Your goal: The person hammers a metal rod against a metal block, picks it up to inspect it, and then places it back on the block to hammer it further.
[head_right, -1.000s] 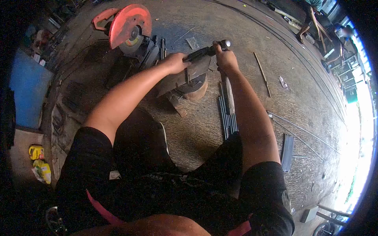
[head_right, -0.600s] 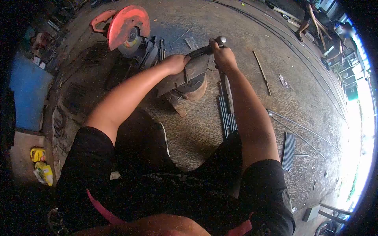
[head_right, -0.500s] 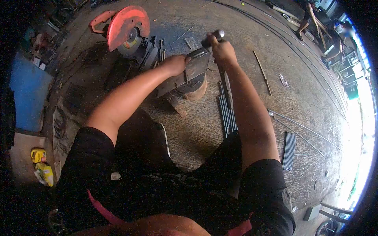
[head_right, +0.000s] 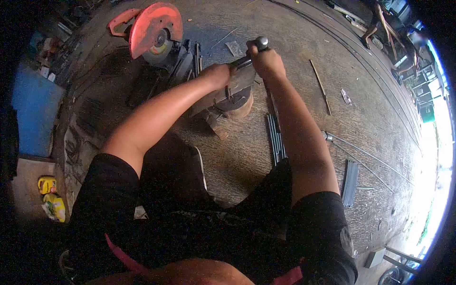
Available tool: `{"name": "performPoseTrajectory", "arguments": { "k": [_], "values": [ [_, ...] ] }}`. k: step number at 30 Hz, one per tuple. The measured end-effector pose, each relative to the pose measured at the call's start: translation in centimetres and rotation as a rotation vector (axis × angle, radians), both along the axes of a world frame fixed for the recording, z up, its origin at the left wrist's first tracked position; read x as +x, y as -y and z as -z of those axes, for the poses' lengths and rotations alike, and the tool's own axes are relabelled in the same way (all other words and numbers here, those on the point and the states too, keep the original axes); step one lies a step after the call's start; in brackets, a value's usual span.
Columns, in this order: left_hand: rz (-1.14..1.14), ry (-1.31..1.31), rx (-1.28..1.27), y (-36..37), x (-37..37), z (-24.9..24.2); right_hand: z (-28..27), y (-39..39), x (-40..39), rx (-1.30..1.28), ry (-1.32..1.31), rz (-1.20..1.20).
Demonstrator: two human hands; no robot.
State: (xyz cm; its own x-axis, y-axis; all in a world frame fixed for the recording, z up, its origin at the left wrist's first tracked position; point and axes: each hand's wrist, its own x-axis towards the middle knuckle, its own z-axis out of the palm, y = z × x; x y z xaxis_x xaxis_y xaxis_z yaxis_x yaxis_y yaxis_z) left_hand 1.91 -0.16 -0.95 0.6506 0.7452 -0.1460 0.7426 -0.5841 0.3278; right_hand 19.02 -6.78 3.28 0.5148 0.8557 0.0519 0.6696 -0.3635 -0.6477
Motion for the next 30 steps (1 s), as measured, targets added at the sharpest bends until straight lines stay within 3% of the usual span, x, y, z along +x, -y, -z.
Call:
{"name": "performPoseTrajectory", "arguments": {
  "k": [1,5,10,13,15,17,18,20,23,27,29,30],
  "values": [
    [-0.014,0.010,-0.014,0.2,0.1,0.4,-1.7,0.9,-0.3,-0.096,-0.158,0.005],
    [-0.041,0.033,0.004,-0.5,0.7,1.3,-1.4,0.5,1.8,-0.049,-0.220,0.022],
    [-0.042,0.042,-0.039,0.0,0.5,0.7,-10.7,3.0,0.4,0.624,-0.419,0.046],
    [-0.052,0.032,-0.038,0.5,0.5,-0.1,-10.1,2.9,0.6,0.813,-0.498,-0.026],
    [-0.052,0.017,-0.038,0.4,0.2,0.1,-5.6,1.5,0.6,0.504,-0.282,0.083],
    [-0.024,0.017,-0.031,-1.0,0.5,1.8,5.0,-1.5,2.3,0.311,0.407,-0.053],
    [-0.022,0.025,-0.015,-2.0,0.7,1.5,3.2,-1.3,2.0,0.326,0.415,-0.049],
    [-0.089,0.025,-0.059,-1.9,0.7,2.4,-0.4,1.4,0.1,-0.023,-0.129,-0.025],
    [-0.070,-0.016,-0.054,-1.6,1.3,1.7,-1.3,1.1,1.4,-0.012,-0.109,-0.022],
    [-0.037,0.051,-0.060,-0.4,0.6,-0.3,-8.9,3.0,-0.8,0.467,-0.312,0.022],
    [-0.069,0.079,-0.066,-0.3,0.6,-0.2,-10.7,3.3,-1.0,0.734,-0.369,-0.037],
    [-0.072,0.077,-0.067,-0.4,0.7,0.1,-10.3,3.1,-1.1,0.732,-0.372,-0.039]
  ]
}}
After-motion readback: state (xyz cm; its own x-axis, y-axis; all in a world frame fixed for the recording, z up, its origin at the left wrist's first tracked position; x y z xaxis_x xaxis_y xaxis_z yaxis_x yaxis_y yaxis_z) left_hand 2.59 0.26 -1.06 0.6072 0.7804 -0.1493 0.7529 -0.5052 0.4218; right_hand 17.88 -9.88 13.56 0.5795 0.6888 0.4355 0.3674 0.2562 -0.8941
